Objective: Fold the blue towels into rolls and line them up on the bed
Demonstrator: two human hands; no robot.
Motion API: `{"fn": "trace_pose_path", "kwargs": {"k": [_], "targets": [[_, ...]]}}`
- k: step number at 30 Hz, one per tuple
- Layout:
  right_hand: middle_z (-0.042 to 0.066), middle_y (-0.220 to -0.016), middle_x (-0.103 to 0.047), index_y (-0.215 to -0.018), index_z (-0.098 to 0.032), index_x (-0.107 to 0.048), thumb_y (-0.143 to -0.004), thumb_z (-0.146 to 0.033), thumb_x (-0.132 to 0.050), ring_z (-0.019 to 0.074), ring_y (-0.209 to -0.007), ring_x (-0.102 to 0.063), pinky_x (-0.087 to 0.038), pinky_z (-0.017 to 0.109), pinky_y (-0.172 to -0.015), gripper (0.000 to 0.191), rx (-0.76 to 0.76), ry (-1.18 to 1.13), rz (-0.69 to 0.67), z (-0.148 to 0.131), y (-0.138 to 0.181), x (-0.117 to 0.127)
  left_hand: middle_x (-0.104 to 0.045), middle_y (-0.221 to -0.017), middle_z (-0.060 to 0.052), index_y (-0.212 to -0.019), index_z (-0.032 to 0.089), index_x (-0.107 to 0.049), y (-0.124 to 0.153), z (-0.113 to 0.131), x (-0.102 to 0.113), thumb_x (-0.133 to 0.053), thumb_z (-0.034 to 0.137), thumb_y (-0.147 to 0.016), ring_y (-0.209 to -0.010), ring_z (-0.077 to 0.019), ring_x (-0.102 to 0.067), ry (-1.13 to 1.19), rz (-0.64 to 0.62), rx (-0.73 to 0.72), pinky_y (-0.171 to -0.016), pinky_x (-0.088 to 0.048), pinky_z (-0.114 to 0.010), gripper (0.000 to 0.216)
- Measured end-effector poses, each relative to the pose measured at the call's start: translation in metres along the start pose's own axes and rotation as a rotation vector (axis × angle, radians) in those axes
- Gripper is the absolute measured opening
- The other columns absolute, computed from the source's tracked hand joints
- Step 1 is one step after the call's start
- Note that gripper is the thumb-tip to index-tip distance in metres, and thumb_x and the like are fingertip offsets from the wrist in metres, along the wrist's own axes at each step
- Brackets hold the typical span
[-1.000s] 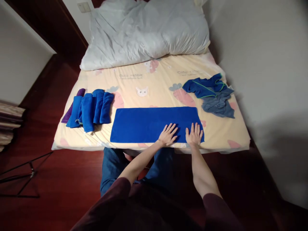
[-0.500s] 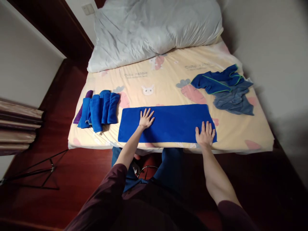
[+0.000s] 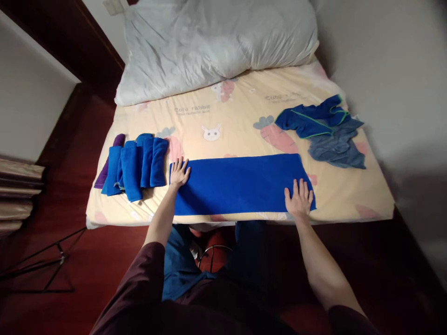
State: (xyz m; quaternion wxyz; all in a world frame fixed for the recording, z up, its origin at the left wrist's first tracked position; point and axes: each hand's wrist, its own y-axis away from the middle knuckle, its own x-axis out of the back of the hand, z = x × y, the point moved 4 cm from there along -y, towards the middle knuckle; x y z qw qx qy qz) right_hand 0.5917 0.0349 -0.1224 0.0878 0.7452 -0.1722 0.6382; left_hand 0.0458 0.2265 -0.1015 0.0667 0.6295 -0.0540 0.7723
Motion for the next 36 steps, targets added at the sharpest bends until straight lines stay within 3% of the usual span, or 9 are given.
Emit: {"fn": "trace_pose_path", "kwargs": {"k": [5, 9, 13, 19, 22, 26, 29, 32, 36], "targets": [[0.011, -0.172, -0.022, -0.164, -0.013, -0.029, -0.107, -0.046, -0.020, 0.0257, -0.159, -0.018, -0.015, 0.052, -0.128, 0.066, -0.003, 0.032, 0.002, -0.002, -0.003, -0.001, -0.021, -0.171, -0.011, -0.161, 0.016, -0.037, -0.013, -0.032, 0.011, -0.030, 0.043, -0.106, -0.160, -0.0275, -0.012, 0.004, -0.036, -0.107, -0.130, -0.013, -0.049, 0.062], [0.010, -0.172, -0.023, -0.163, -0.014, -0.029, -0.107, -0.046, -0.021, 0.0238, -0.159, -0.018, -0.015, 0.050, -0.129, 0.065, -0.011, 0.037, 0.012, -0.004, -0.005, 0.000, -0.021, -0.171, -0.013, -0.161, 0.013, -0.035, -0.013, -0.027, 0.018, -0.030, 0.041, -0.105, -0.160, -0.0296, -0.011, 0.011, 0.012, -0.123, -0.129, -0.012, -0.053, 0.063], [0.009, -0.172, -0.021, -0.164, -0.015, -0.028, -0.108, -0.047, -0.020, 0.0226, -0.159, -0.018, -0.013, 0.049, -0.129, 0.065, -0.024, 0.040, 0.000, -0.004, -0.006, 0.000, -0.012, -0.173, -0.014, -0.162, 0.011, -0.033, 0.032, 0.008, 0.021, -0.031, 0.041, -0.105, -0.161, -0.0320, -0.003, 0.028, 0.144, -0.059, -0.129, -0.008, -0.057, 0.064], [0.012, -0.172, -0.019, -0.164, -0.010, -0.027, -0.107, -0.043, -0.021, 0.0263, -0.160, -0.016, -0.012, 0.052, -0.130, 0.066, -0.064, 0.057, -0.112, -0.010, -0.009, 0.009, -0.020, -0.171, -0.014, -0.160, 0.014, -0.038, 0.109, 0.039, 0.003, -0.033, 0.041, -0.105, -0.160, -0.0308, -0.012, 0.136, 0.148, 0.029, -0.129, -0.011, -0.055, 0.062], [0.017, -0.171, -0.018, -0.161, -0.006, -0.033, -0.107, -0.035, -0.023, 0.0313, -0.160, -0.014, -0.010, 0.056, -0.129, 0.063, -0.035, 0.052, -0.129, -0.052, -0.013, 0.017, -0.020, -0.171, -0.013, -0.159, 0.015, -0.039, 0.113, 0.036, -0.001, -0.034, 0.042, -0.103, -0.160, -0.0302, -0.012, 0.167, 0.199, 0.069, -0.129, -0.010, -0.054, 0.063], [0.006, -0.173, -0.015, -0.164, -0.019, -0.032, -0.108, -0.041, -0.028, 0.0254, -0.161, -0.011, -0.009, 0.052, -0.131, 0.060, 0.407, -0.101, -0.159, -0.167, -0.013, 0.008, -0.021, -0.171, -0.012, -0.160, 0.016, -0.039, 0.107, 0.033, -0.002, -0.037, 0.040, -0.101, -0.160, -0.0297, -0.013, 0.194, 0.208, 0.078, -0.129, -0.008, -0.055, 0.063], [0.004, -0.173, -0.018, -0.163, -0.022, -0.034, -0.109, -0.045, -0.032, 0.0218, -0.161, -0.012, -0.007, 0.049, -0.132, 0.059, 0.608, -0.152, -0.223, -0.232, -0.019, -0.009, -0.021, -0.171, -0.011, -0.160, 0.016, -0.039, 0.107, 0.035, 0.001, -0.038, 0.038, -0.100, -0.160, -0.0295, -0.013, 0.206, 0.212, 0.075, -0.129, -0.009, -0.054, 0.064], [0.003, -0.173, -0.018, -0.163, -0.024, -0.033, -0.108, -0.049, -0.034, 0.0204, -0.161, -0.013, -0.007, 0.049, -0.132, 0.060, 0.667, -0.144, -0.229, -0.242, -0.036, -0.019, -0.021, -0.171, -0.011, -0.159, 0.016, -0.040, 0.108, 0.038, 0.003, -0.040, 0.038, -0.100, -0.160, -0.0298, -0.013, 0.221, 0.217, 0.064, -0.130, -0.009, -0.053, 0.064], [0.002, -0.172, -0.019, -0.163, -0.024, -0.031, -0.108, -0.049, -0.033, 0.0192, -0.161, -0.015, -0.007, 0.047, -0.132, 0.061, 0.611, -0.106, -0.213, -0.188, -0.070, -0.019, -0.020, -0.172, -0.010, -0.160, 0.017, -0.040, 0.107, 0.041, 0.004, -0.043, 0.038, -0.098, -0.160, -0.0311, -0.013, 0.256, 0.217, 0.072, -0.130, -0.007, -0.053, 0.065]]}}
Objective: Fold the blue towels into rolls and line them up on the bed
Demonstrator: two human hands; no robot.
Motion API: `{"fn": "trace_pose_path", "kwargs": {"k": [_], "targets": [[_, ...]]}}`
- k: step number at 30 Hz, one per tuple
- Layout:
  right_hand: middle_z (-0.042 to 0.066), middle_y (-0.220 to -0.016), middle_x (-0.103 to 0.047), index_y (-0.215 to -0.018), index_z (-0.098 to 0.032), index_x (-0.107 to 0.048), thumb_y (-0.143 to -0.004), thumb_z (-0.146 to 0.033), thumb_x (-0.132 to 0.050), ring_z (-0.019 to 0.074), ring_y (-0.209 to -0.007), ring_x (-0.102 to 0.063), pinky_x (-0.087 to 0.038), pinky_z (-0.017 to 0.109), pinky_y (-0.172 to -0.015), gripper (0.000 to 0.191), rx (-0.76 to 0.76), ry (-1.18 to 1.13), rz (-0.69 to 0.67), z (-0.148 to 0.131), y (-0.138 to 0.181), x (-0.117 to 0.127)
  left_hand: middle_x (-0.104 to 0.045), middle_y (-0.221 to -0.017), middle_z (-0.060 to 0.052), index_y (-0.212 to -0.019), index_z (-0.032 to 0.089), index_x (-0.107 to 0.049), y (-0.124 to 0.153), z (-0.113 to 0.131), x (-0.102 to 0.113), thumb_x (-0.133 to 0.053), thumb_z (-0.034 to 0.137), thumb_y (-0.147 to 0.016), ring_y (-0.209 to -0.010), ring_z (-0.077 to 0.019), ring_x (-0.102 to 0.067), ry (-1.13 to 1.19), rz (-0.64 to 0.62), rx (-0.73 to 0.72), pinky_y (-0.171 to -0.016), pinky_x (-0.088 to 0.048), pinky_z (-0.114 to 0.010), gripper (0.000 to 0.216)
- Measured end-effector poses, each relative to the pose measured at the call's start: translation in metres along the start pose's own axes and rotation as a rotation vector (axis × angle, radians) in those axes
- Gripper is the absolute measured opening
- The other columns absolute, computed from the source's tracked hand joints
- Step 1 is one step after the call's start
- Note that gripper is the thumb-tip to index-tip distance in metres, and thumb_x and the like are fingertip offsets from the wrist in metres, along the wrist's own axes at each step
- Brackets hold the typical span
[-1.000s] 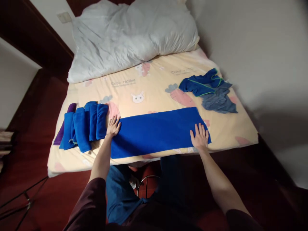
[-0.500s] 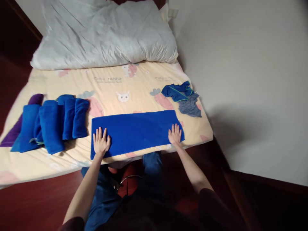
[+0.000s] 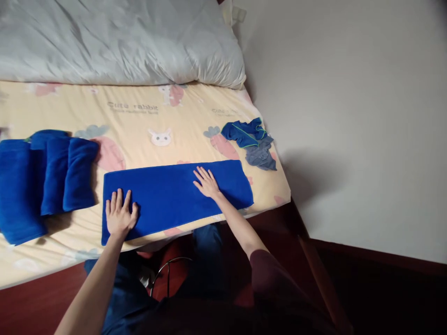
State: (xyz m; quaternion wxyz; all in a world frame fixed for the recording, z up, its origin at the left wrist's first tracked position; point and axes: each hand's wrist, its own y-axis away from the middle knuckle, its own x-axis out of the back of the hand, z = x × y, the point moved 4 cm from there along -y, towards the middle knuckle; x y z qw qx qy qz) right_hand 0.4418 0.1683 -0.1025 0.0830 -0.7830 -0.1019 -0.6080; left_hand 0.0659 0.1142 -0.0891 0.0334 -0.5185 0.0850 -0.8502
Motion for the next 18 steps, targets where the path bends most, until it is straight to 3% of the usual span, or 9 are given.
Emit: {"fn": "trace_pose_path", "kwargs": {"k": [5, 8, 13, 18], "targets": [[0.004, -0.173, -0.018, -0.164, -0.022, -0.029, -0.108, -0.048, -0.029, 0.0202, -0.160, -0.015, -0.008, 0.047, -0.132, 0.062, -0.170, 0.061, 0.011, 0.098, 0.019, 0.016, -0.021, -0.172, -0.009, -0.159, 0.017, -0.040, -0.002, 0.004, 0.000, -0.043, 0.038, -0.099, -0.159, -0.0322, -0.015, 0.037, 0.011, 0.003, -0.130, -0.006, -0.053, 0.064], [0.004, -0.173, -0.017, -0.164, -0.021, -0.028, -0.108, -0.049, -0.028, 0.0201, -0.161, -0.014, -0.007, 0.047, -0.132, 0.063, -0.256, 0.084, 0.023, 0.140, 0.025, 0.023, -0.022, -0.172, -0.008, -0.160, 0.019, -0.040, -0.002, 0.004, -0.002, -0.044, 0.038, -0.099, -0.158, -0.0337, -0.018, 0.021, 0.025, -0.009, -0.130, -0.009, -0.056, 0.063], [0.005, -0.174, -0.013, -0.165, -0.018, -0.024, -0.109, -0.048, -0.025, 0.0183, -0.161, -0.009, -0.006, 0.045, -0.131, 0.064, -0.333, 0.092, 0.026, 0.180, 0.026, 0.033, -0.021, -0.172, -0.002, -0.161, 0.025, -0.038, -0.002, 0.004, -0.005, -0.045, 0.038, -0.099, -0.157, -0.0363, -0.022, -0.008, 0.051, -0.032, -0.130, -0.013, -0.060, 0.063], [0.006, -0.174, -0.014, -0.166, -0.015, -0.022, -0.108, -0.046, -0.022, 0.0187, -0.161, -0.008, -0.006, 0.045, -0.131, 0.065, -0.391, 0.108, 0.021, 0.210, 0.025, 0.039, -0.022, -0.172, -0.004, -0.159, 0.021, -0.041, -0.003, 0.003, -0.007, -0.041, 0.040, -0.102, -0.158, -0.0322, -0.021, -0.061, 0.046, -0.036, -0.131, -0.013, -0.055, 0.060]]}}
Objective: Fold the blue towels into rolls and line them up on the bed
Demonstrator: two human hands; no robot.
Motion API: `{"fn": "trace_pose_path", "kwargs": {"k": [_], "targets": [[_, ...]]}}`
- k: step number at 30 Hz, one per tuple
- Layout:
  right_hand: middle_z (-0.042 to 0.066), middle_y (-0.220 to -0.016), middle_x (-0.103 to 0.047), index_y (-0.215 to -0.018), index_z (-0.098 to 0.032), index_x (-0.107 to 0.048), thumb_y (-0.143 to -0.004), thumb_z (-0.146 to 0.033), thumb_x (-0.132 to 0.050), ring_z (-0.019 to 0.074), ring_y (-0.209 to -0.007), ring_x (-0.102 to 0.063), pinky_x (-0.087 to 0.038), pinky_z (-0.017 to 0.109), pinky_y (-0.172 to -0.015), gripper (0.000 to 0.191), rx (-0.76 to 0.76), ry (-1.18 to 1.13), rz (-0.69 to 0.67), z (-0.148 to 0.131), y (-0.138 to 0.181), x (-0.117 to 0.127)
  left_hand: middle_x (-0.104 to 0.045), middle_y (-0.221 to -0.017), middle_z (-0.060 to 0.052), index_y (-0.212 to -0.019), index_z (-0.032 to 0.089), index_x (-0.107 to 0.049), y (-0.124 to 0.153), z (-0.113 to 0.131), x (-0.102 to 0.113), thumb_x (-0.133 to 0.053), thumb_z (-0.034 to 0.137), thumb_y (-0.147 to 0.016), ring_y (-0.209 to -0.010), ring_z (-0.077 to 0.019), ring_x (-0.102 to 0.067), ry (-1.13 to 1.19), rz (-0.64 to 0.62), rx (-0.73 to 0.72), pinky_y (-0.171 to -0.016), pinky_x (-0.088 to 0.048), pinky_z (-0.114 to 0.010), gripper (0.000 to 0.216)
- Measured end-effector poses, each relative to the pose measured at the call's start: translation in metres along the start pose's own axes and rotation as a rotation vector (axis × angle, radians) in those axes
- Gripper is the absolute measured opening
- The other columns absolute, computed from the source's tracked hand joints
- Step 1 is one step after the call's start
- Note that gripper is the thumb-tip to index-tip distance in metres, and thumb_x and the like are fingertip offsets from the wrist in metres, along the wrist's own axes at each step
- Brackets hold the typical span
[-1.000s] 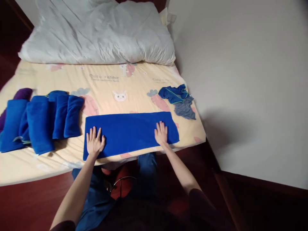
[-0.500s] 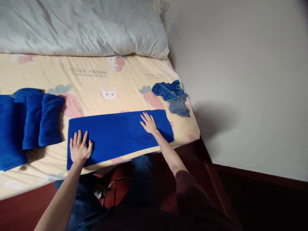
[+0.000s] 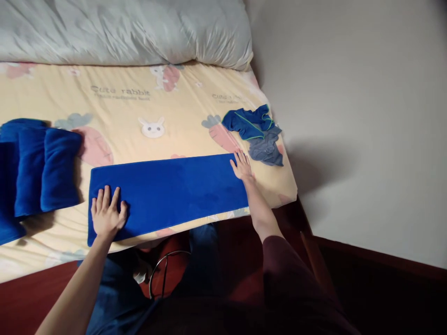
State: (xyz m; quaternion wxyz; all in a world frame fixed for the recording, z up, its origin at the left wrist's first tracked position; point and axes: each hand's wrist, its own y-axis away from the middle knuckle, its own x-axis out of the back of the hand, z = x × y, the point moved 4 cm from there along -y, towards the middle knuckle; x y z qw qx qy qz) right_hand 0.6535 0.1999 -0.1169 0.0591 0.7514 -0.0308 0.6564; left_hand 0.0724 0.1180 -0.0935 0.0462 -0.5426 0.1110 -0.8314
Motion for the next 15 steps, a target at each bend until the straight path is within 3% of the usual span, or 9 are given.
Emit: {"fn": "trace_pose_path", "kwargs": {"k": [4, 7, 11, 15], "targets": [[0.009, -0.173, -0.017, -0.165, -0.011, -0.023, -0.108, -0.046, -0.020, 0.0225, -0.161, -0.009, -0.006, 0.048, -0.131, 0.067, -0.054, 0.038, 0.006, 0.001, -0.003, 0.003, -0.024, -0.171, -0.008, -0.158, 0.017, -0.042, 0.001, -0.003, -0.001, -0.040, 0.041, -0.102, -0.158, -0.0312, -0.019, -0.013, -0.021, 0.007, -0.130, -0.011, -0.053, 0.061], [0.014, -0.173, -0.014, -0.164, -0.007, -0.023, -0.108, -0.045, -0.021, 0.0279, -0.161, -0.005, -0.004, 0.055, -0.129, 0.068, -0.094, 0.076, 0.072, -0.017, 0.023, 0.010, -0.024, -0.171, -0.009, -0.158, 0.016, -0.042, 0.003, -0.005, -0.001, -0.039, 0.041, -0.101, -0.159, -0.0301, -0.017, -0.018, -0.041, 0.020, -0.130, -0.010, -0.052, 0.063], [0.012, -0.174, -0.009, -0.165, -0.010, -0.021, -0.108, -0.046, -0.017, 0.0269, -0.161, -0.004, -0.006, 0.056, -0.129, 0.068, -0.049, 0.050, 0.112, -0.041, 0.112, 0.008, -0.021, -0.171, -0.011, -0.159, 0.015, -0.040, 0.001, -0.004, 0.003, -0.037, 0.040, -0.100, -0.160, -0.0294, -0.014, -0.020, -0.083, 0.039, -0.130, -0.008, -0.052, 0.064], [0.011, -0.173, -0.017, -0.164, -0.011, -0.028, -0.107, -0.049, -0.014, 0.0250, -0.161, -0.011, -0.010, 0.050, -0.130, 0.070, -0.170, -0.002, 0.077, -0.027, 0.209, -0.007, -0.022, -0.171, -0.013, -0.159, 0.014, -0.040, 0.013, -0.003, 0.018, -0.035, 0.040, -0.100, -0.160, -0.0305, -0.014, -0.037, -0.108, 0.026, -0.129, -0.010, -0.053, 0.065]]}}
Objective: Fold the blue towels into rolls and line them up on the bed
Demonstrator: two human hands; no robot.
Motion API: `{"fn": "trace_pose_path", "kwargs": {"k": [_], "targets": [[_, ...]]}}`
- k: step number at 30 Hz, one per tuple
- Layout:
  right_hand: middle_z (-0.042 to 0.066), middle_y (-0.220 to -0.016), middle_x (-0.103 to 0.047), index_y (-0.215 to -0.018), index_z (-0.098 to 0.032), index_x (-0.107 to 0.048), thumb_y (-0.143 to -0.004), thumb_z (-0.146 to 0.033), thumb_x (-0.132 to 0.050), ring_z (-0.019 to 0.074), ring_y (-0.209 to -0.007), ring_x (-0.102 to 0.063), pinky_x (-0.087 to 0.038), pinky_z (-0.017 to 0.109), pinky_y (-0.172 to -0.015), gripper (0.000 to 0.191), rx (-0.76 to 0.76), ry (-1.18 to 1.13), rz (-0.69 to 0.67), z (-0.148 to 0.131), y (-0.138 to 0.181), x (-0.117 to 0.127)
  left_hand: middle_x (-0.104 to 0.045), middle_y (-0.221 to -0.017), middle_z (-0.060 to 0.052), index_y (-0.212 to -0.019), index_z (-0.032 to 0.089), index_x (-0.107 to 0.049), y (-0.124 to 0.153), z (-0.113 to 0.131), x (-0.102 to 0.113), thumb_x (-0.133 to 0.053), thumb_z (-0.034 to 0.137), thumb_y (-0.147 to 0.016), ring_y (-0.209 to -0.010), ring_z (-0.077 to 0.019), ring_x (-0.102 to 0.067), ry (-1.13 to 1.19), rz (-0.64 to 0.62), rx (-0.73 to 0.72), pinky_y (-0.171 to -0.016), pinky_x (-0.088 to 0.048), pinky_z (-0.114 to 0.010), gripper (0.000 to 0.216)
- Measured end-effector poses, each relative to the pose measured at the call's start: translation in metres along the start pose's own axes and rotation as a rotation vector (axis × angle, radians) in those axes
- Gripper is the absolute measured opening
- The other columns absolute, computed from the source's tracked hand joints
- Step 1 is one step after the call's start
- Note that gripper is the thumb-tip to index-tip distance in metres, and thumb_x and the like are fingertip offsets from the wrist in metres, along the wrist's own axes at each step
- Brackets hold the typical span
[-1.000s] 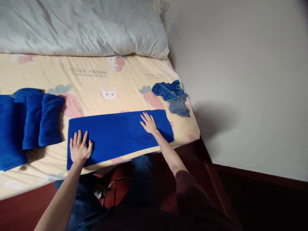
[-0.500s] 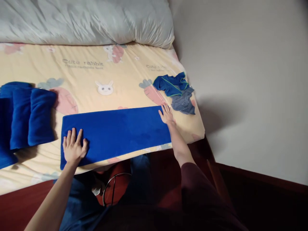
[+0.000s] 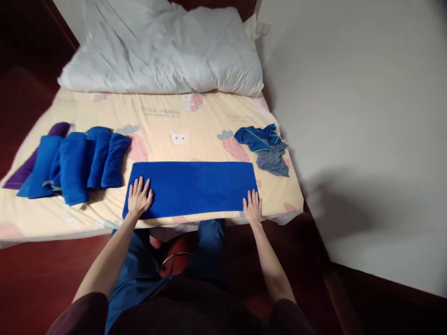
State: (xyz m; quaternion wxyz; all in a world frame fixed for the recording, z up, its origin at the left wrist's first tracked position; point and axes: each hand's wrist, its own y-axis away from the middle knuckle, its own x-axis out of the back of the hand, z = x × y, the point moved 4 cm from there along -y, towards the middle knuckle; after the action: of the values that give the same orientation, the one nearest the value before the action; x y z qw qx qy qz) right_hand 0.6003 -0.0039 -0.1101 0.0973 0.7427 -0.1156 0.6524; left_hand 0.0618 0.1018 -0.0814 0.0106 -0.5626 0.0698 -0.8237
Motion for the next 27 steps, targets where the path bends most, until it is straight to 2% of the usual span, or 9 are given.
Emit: {"fn": "trace_pose_path", "kwargs": {"k": [4, 8, 10, 12, 14, 16, 19, 23, 27], "targets": [[0.012, -0.172, -0.018, -0.164, -0.010, -0.029, -0.105, -0.049, -0.015, 0.0254, -0.161, -0.012, -0.010, 0.052, -0.130, 0.072, -0.119, -0.069, -0.042, 0.024, 0.045, 0.003, -0.023, -0.170, -0.017, -0.159, 0.010, -0.039, 0.052, -0.016, 0.023, -0.030, 0.041, -0.102, -0.159, -0.0322, -0.014, -0.041, 0.021, 0.060, -0.128, -0.011, -0.056, 0.066], [0.018, -0.171, -0.019, -0.162, -0.004, -0.029, -0.103, -0.048, -0.019, 0.0316, -0.161, -0.011, -0.013, 0.061, -0.127, 0.075, -0.319, -0.206, -0.027, 0.009, 0.072, 0.014, -0.022, -0.170, -0.019, -0.160, 0.005, -0.034, 0.123, -0.042, 0.038, -0.025, 0.042, -0.103, -0.159, -0.0332, -0.014, -0.075, 0.039, 0.121, -0.128, -0.011, -0.056, 0.068], [0.022, -0.170, -0.018, -0.162, -0.002, -0.027, -0.102, -0.048, -0.022, 0.0350, -0.160, -0.012, -0.018, 0.064, -0.124, 0.076, -0.393, -0.284, 0.036, -0.020, 0.097, 0.013, -0.021, -0.170, -0.019, -0.160, 0.004, -0.032, 0.157, -0.053, 0.038, -0.026, 0.042, -0.103, -0.160, -0.0347, -0.012, -0.075, 0.032, 0.175, -0.128, -0.012, -0.057, 0.069], [0.024, -0.170, -0.018, -0.163, -0.001, -0.025, -0.101, -0.046, -0.024, 0.0357, -0.159, -0.016, -0.025, 0.061, -0.123, 0.076, -0.369, -0.347, 0.063, -0.064, 0.134, 0.004, -0.020, -0.170, -0.021, -0.161, 0.003, -0.031, 0.188, -0.061, 0.033, -0.029, 0.041, -0.102, -0.159, -0.0357, -0.013, -0.035, -0.017, 0.244, -0.127, -0.018, -0.056, 0.071], [0.022, -0.168, -0.025, -0.161, -0.003, -0.031, -0.101, -0.044, -0.026, 0.0341, -0.158, -0.023, -0.028, 0.055, -0.124, 0.073, -0.264, -0.363, -0.039, -0.113, 0.175, -0.012, -0.026, -0.168, -0.021, -0.161, 0.005, -0.032, 0.216, -0.065, 0.024, -0.032, 0.040, -0.100, -0.159, -0.0351, -0.016, 0.048, -0.116, 0.304, -0.126, -0.025, -0.053, 0.070], [0.017, -0.169, -0.027, -0.161, -0.010, -0.036, -0.101, -0.046, -0.034, 0.0352, -0.158, -0.022, -0.028, 0.054, -0.125, 0.070, -0.150, -0.323, -0.158, -0.153, 0.212, -0.025, -0.034, -0.165, -0.021, -0.161, 0.009, -0.034, 0.238, -0.068, 0.016, -0.035, 0.041, -0.100, -0.157, -0.0347, -0.022, 0.133, -0.201, 0.388, -0.125, -0.030, -0.051, 0.069], [0.011, -0.171, -0.022, -0.160, -0.016, -0.041, -0.099, -0.046, -0.044, 0.0373, -0.158, -0.020, -0.030, 0.053, -0.124, 0.067, -0.078, -0.270, -0.241, -0.178, 0.237, -0.026, -0.030, -0.165, -0.025, -0.161, 0.007, -0.031, 0.257, -0.069, 0.014, -0.037, 0.046, -0.100, -0.155, -0.0373, -0.028, 0.179, -0.224, 0.489, -0.123, -0.033, -0.053, 0.073], [0.010, -0.171, -0.025, -0.157, -0.017, -0.045, -0.098, -0.042, -0.050, 0.0351, -0.156, -0.027, -0.033, 0.048, -0.124, 0.065, -0.052, -0.296, -0.267, -0.170, 0.227, -0.015, -0.025, -0.165, -0.031, -0.158, 0.001, -0.033, 0.261, -0.060, 0.017, -0.042, 0.044, -0.098, -0.155, -0.0414, -0.024, 0.119, -0.229, 0.426, -0.123, -0.029, -0.056, 0.075], [0.011, -0.171, -0.025, -0.157, -0.018, -0.045, -0.096, -0.040, -0.053, 0.0352, -0.156, -0.027, -0.031, 0.051, -0.124, 0.066, -0.065, -0.316, -0.290, -0.167, 0.221, -0.014, -0.022, -0.166, -0.031, -0.158, 0.001, -0.035, 0.262, -0.054, 0.015, -0.044, 0.044, -0.097, -0.156, -0.0440, -0.021, 0.089, -0.221, 0.377, -0.123, -0.027, -0.059, 0.075]]}}
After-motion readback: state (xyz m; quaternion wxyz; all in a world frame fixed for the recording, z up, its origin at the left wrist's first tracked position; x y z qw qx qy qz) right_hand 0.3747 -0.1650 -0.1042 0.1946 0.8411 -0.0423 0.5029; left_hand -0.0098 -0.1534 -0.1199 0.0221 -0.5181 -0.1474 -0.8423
